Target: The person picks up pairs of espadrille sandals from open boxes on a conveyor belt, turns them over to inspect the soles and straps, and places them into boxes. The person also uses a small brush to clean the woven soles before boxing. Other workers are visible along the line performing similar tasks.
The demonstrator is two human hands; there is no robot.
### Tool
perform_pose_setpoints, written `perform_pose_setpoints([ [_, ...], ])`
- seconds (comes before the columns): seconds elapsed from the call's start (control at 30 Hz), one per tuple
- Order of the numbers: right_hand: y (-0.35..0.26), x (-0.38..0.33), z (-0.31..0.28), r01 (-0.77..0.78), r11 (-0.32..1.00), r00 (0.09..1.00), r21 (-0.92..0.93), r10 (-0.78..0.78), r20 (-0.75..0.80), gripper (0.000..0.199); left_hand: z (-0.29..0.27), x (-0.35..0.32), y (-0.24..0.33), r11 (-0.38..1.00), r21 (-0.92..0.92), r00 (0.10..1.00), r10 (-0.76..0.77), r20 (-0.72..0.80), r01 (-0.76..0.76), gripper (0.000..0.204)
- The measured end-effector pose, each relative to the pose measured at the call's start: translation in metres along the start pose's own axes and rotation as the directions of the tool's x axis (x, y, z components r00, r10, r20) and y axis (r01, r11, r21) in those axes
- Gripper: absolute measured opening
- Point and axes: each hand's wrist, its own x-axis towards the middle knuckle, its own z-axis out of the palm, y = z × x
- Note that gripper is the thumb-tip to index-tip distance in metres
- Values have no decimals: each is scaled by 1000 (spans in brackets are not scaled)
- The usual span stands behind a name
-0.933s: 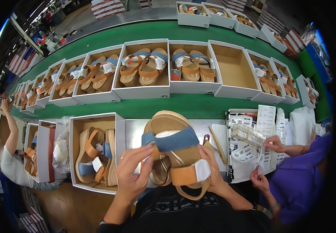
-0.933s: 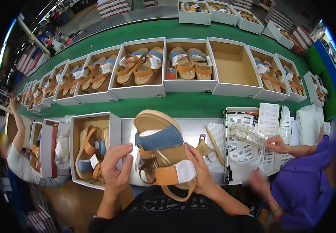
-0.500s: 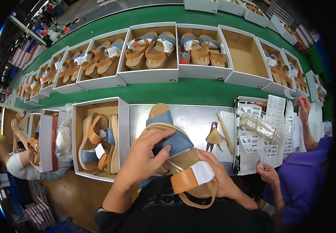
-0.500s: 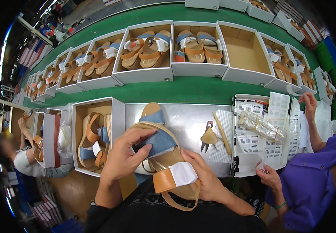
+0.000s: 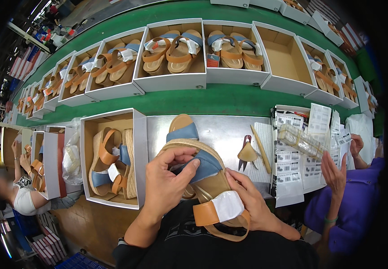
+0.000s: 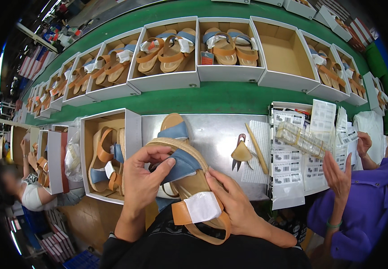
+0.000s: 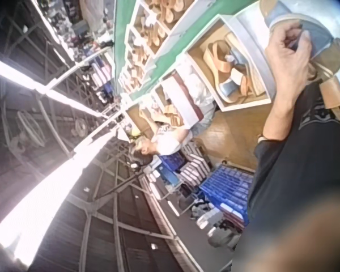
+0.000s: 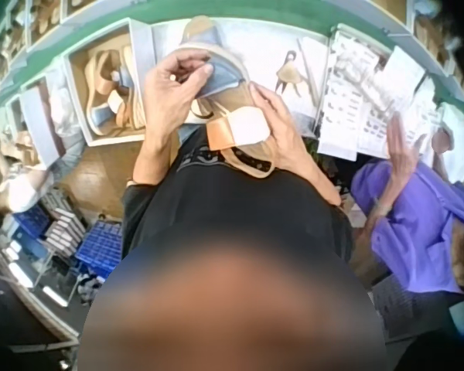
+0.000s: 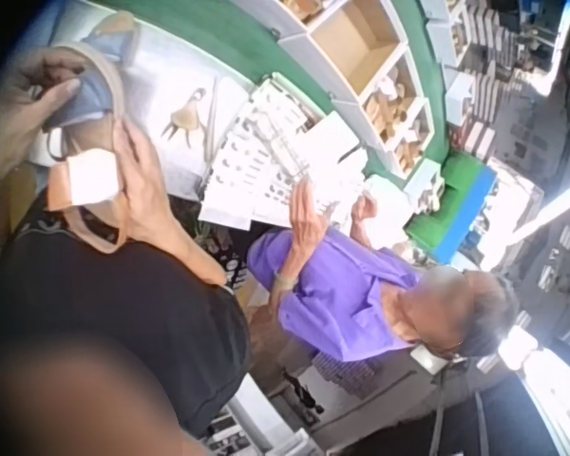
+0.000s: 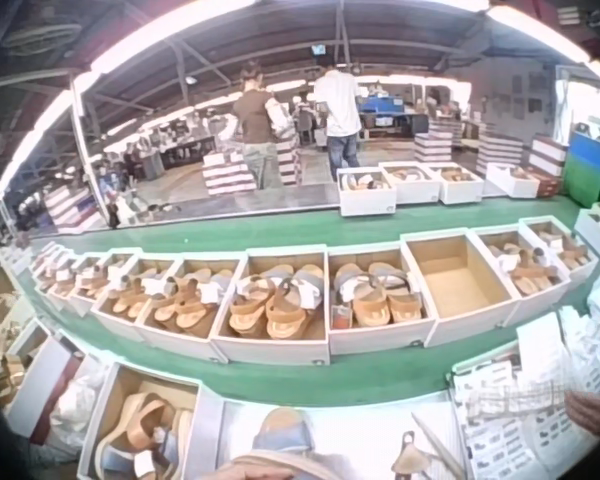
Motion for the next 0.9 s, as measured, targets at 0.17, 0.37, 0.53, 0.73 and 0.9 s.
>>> perform_pose_setpoints([
  [0.17, 1, -1, 1, 5, 1000, 1000, 15, -5, -8, 85, -5, 1, -3, 991, -113, 998, -66, 4, 67, 28],
  [0.37, -2, 0, 4, -27, 1000, 1000, -4, 27, -10, 83, -4, -2, -2, 996, 6, 996, 84, 40, -84, 33],
  [0.53, -4, 0, 5, -19, 999, 1000, -32, 19, -25, 81, -6, -3, -2, 996, -50, 997, 70, 32, -69, 34],
  [0.73, -5, 2, 6, 12, 1000, 994, -19, -14, -107, 82, -7, 1, -5, 968, -199, 988, 141, -70, -152, 27],
  [0.9, -3, 4, 6, 23, 996, 951, -88, -49, -305, 82, -3, 2, -5, 696, 484, 792, 610, -8, -531, 22],
])
